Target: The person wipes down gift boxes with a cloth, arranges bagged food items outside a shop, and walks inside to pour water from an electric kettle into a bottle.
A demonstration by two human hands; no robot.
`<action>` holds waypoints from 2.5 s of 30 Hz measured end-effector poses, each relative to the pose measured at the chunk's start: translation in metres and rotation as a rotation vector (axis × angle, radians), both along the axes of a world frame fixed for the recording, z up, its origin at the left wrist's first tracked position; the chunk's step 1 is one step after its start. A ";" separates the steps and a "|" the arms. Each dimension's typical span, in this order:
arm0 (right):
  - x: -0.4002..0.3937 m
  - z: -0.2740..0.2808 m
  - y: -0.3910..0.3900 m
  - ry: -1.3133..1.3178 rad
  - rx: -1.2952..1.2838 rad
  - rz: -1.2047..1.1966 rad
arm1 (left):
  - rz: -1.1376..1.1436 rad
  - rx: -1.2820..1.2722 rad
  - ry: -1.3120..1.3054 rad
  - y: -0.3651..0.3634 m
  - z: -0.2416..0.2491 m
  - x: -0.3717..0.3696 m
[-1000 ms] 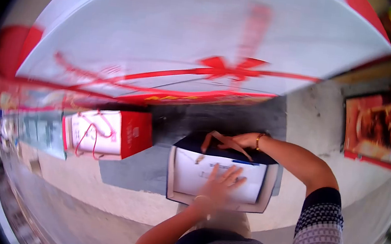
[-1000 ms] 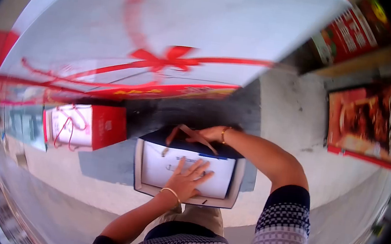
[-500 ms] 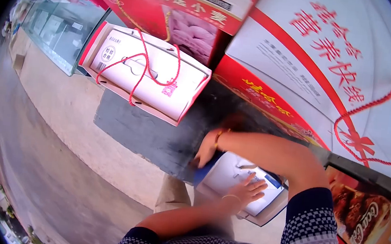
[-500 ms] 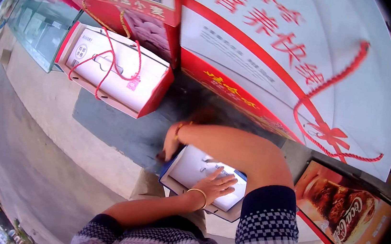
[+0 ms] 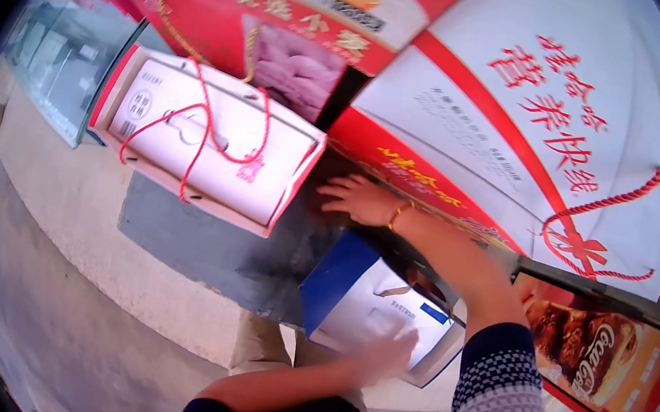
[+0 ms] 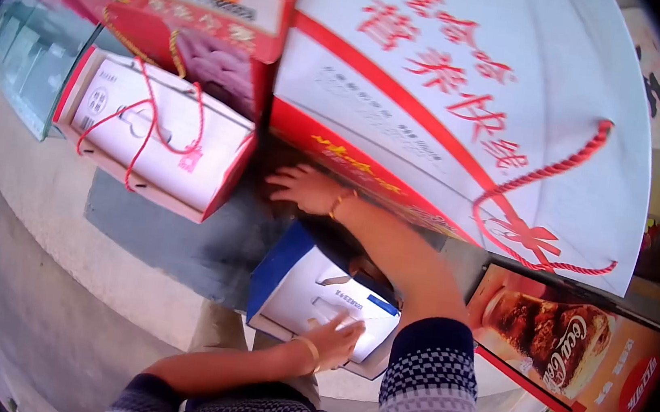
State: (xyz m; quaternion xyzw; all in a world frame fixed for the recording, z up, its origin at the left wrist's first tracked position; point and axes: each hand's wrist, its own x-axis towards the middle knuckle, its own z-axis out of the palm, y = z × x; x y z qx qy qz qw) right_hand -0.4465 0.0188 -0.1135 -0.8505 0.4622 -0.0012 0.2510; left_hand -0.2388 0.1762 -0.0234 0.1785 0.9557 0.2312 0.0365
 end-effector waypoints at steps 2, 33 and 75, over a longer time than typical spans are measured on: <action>-0.018 0.006 0.052 -0.101 0.059 -0.186 | 0.009 0.316 0.295 -0.047 0.041 0.008; 0.015 0.159 0.322 -0.507 0.515 -1.738 | 0.798 -0.315 -0.274 -0.193 0.066 -0.006; -0.065 -0.040 0.315 0.296 -0.425 -1.816 | 0.777 0.169 -0.347 -0.106 -0.027 0.201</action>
